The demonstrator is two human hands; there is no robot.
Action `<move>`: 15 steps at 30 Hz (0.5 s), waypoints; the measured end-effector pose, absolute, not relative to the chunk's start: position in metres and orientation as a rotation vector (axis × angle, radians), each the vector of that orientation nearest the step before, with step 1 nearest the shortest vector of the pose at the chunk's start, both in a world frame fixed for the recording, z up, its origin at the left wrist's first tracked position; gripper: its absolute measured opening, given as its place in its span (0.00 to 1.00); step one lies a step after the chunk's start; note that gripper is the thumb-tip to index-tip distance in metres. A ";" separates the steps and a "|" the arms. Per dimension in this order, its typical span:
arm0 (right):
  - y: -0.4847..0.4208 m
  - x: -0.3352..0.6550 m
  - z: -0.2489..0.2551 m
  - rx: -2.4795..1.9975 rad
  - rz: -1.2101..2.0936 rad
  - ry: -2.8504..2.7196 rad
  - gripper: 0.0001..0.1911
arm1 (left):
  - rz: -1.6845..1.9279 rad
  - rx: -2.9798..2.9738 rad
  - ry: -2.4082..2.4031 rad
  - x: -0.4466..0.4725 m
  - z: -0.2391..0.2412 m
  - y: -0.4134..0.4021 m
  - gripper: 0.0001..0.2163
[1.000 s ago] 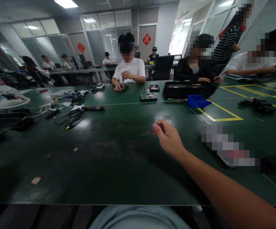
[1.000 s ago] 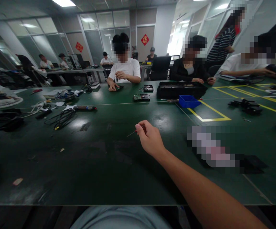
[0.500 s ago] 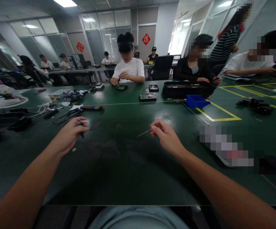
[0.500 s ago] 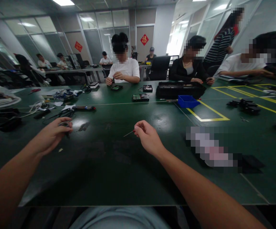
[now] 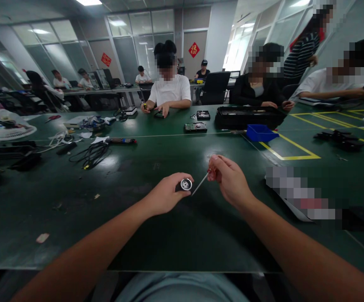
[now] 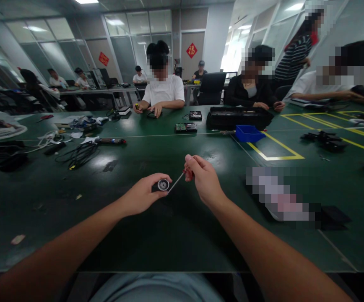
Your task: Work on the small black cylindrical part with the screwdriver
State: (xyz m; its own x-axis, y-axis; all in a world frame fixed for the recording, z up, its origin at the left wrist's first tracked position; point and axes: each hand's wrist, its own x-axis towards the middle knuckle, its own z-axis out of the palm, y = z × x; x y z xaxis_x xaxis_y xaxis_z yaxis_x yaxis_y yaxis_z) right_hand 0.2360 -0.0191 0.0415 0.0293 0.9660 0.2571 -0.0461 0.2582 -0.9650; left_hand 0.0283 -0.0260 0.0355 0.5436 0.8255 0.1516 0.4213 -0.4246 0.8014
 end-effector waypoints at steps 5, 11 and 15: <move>-0.017 0.236 0.040 -0.939 1.077 -1.163 0.14 | 0.812 2.074 1.032 0.023 0.024 -0.027 0.14; -0.018 0.235 0.035 -0.938 1.036 -1.255 0.14 | 0.841 2.149 0.993 0.013 0.018 -0.022 0.12; -0.021 0.235 0.035 -0.969 0.961 -1.339 0.13 | 0.873 2.128 1.001 0.010 0.013 -0.017 0.15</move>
State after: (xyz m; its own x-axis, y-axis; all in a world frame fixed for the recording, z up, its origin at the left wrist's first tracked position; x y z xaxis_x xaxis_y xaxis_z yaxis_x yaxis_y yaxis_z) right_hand 0.2349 -0.0207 0.0351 0.0078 0.9474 0.3200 -0.0001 0.3200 -0.9474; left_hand 0.0105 -0.0169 0.0131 0.4935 0.8173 0.2973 0.4050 -0.5185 0.7531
